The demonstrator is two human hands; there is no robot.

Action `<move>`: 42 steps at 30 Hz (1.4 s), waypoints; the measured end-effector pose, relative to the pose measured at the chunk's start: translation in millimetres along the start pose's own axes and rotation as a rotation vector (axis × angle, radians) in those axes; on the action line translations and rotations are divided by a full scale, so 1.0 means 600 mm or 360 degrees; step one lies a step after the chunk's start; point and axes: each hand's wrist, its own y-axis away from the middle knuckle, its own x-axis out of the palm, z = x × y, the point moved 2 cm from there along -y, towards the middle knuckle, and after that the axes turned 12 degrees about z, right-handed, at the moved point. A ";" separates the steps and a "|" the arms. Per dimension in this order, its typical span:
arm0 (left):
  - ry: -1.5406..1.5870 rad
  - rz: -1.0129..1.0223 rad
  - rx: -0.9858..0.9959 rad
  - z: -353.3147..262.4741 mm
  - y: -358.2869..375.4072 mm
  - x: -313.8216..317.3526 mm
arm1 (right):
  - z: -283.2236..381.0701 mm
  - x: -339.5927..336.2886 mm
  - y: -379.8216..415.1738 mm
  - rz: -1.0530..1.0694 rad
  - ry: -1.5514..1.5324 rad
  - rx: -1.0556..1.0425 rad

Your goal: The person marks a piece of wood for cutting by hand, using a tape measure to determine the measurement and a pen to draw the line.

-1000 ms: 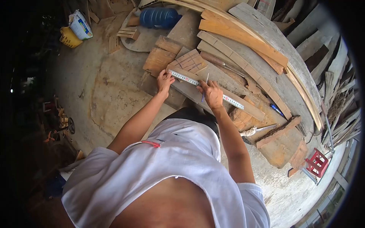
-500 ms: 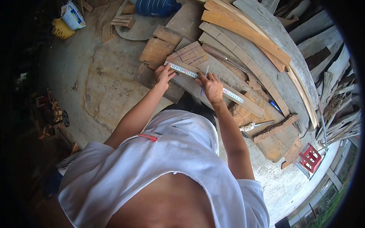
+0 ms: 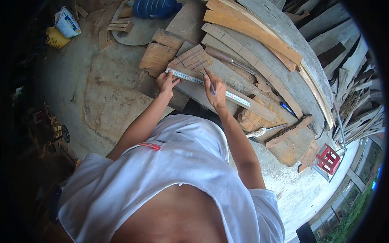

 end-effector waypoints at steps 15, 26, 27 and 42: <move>-0.0068 -0.0058 0.0056 0.004 0.000 0.012 | -0.004 0.065 -0.041 0.0213 -0.1039 0.0557; -0.0086 -0.0075 0.0039 -0.001 0.005 0.014 | -0.010 0.068 -0.048 0.0265 -0.1022 0.0519; -0.0083 -0.0075 0.0036 -0.002 0.006 0.015 | -0.009 0.068 -0.049 0.0274 -0.1016 0.0526; -0.0112 -0.0111 0.0040 -0.003 0.008 0.018 | -0.003 0.071 -0.048 0.0210 -0.0976 0.0419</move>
